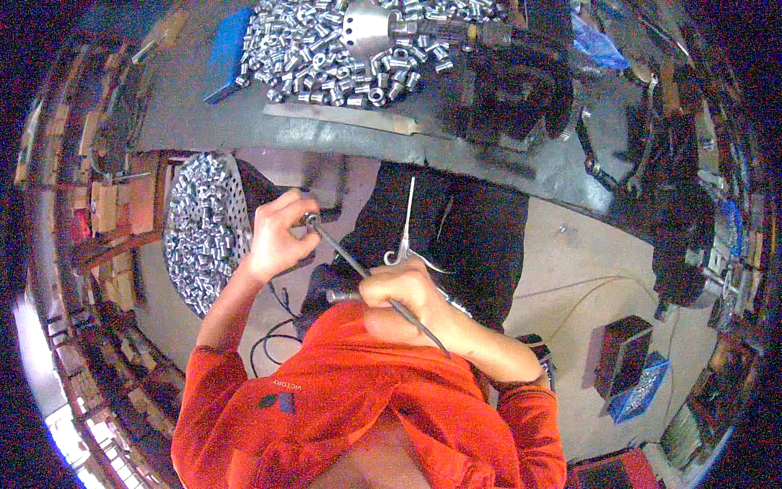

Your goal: The person picks up small metal cylinders from a large pile on a workbench, uses a hand tool to clean the internal edges of each cylinder one at a time, and then drops the processed cylinders into a metal bowl.

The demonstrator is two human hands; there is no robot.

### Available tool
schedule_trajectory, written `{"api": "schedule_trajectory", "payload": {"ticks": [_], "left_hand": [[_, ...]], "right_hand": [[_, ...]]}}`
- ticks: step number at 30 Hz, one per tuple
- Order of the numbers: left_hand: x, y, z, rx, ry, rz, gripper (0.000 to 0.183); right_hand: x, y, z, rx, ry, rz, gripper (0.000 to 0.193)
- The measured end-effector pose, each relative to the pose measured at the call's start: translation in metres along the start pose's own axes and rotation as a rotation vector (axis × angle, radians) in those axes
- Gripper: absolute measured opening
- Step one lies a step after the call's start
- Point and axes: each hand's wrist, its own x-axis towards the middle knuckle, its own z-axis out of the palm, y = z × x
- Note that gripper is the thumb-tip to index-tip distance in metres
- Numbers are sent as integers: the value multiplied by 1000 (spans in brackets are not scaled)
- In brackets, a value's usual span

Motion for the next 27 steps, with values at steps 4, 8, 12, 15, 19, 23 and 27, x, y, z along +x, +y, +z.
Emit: {"api": "schedule_trajectory", "payload": {"ticks": [4,8,12,15,19,23,27], "left_hand": [[6,9,6,83,-65,122,28],[27,-3,8,101,-28,83,25],[86,-25,-10,174,163,97,23],[158,-34,-32,83,329,-42,26],[203,-46,-76,-466,490,-96,38],[149,-43,-105,-45,323,-15,35],[33,-95,-130,425,88,-242,35]], "right_hand": [[12,18,7,-211,-44,32,30],[11,15,3,-404,7,-133,20],[5,3,-8,-444,159,-236,26],[5,0,-16,-433,165,-236,28],[4,5,-10,-382,141,-188,30],[-7,14,-7,-435,307,-187,23],[-6,19,-6,-367,242,-126,24]]}}
